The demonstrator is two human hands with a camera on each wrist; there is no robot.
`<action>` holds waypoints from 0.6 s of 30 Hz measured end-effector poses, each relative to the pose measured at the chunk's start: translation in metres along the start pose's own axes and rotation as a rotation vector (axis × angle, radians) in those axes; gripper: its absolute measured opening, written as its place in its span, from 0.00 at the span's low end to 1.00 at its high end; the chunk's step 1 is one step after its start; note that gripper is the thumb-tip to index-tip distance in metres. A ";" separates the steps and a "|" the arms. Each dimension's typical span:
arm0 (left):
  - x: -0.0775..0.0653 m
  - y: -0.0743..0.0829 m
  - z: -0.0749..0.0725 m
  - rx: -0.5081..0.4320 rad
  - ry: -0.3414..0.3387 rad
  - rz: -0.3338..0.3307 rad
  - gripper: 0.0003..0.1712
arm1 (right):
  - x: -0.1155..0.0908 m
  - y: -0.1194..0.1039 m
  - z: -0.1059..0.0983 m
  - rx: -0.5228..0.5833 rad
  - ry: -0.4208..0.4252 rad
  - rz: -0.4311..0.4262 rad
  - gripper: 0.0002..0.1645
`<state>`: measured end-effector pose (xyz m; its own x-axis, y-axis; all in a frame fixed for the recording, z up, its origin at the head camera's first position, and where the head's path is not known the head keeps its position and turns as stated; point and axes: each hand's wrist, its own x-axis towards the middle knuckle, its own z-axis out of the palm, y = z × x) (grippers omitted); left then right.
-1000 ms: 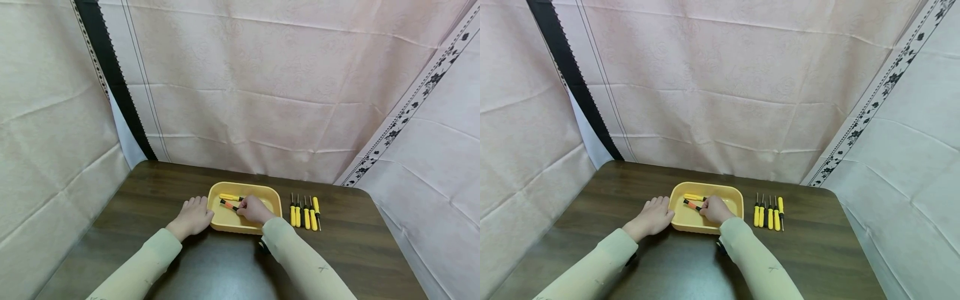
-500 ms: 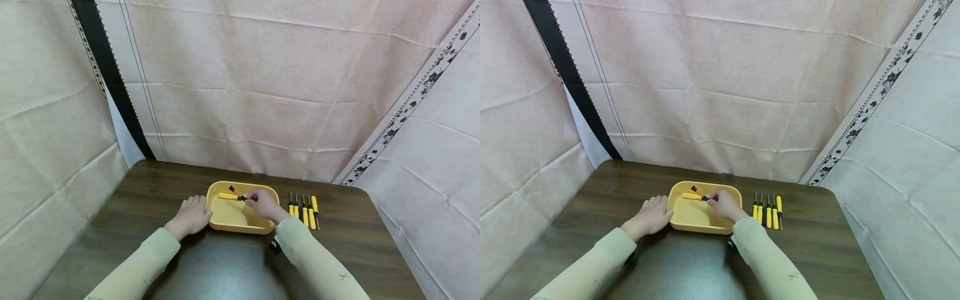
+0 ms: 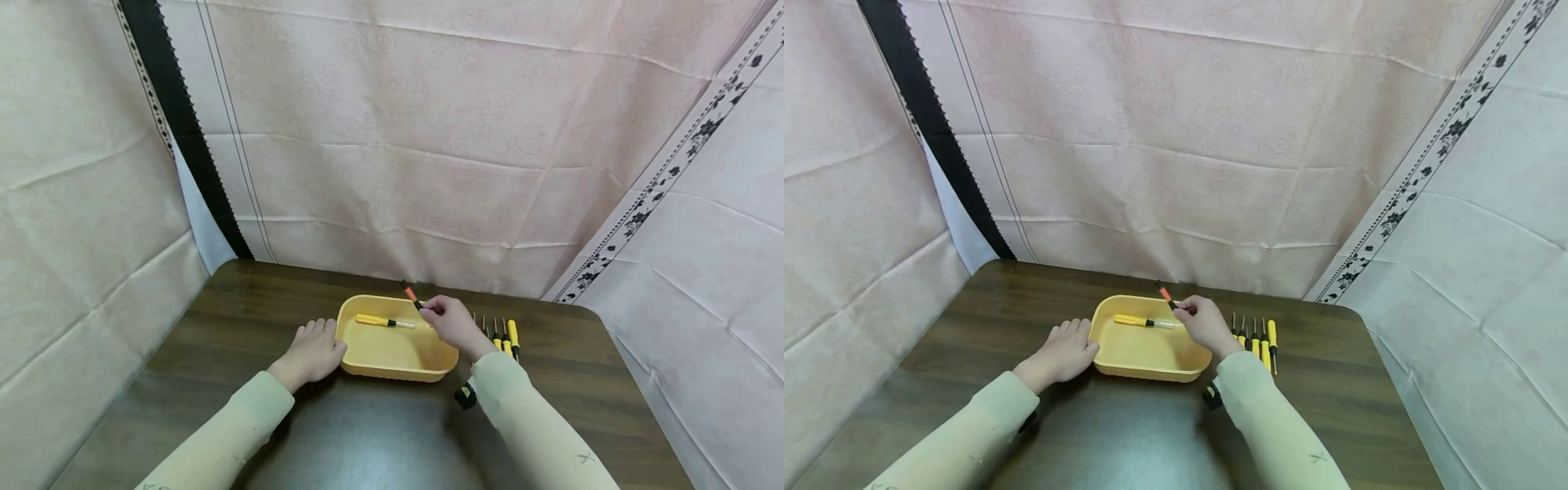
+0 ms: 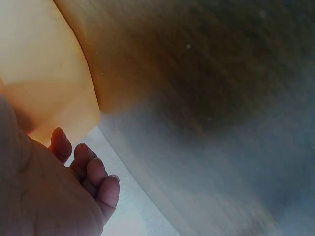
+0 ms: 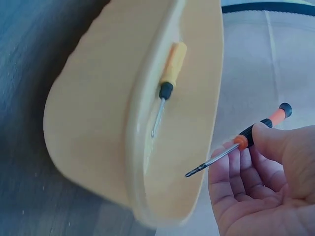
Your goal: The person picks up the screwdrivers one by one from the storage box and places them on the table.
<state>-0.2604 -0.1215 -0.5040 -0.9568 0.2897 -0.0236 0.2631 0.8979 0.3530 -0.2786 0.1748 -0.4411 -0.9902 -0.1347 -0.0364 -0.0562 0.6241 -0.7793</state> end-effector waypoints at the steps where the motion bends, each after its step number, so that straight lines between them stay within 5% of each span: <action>1: 0.000 0.000 0.000 -0.001 0.000 0.000 0.18 | -0.001 0.001 -0.003 0.020 0.003 0.010 0.11; 18: 0.002 -0.002 0.003 0.008 -0.002 -0.001 0.19 | -0.016 0.049 -0.065 0.209 0.074 0.138 0.24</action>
<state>-0.2627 -0.1214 -0.5075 -0.9567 0.2898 -0.0260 0.2635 0.9008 0.3451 -0.2733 0.2576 -0.4386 -0.9938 0.0027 -0.1115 0.1003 0.4588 -0.8829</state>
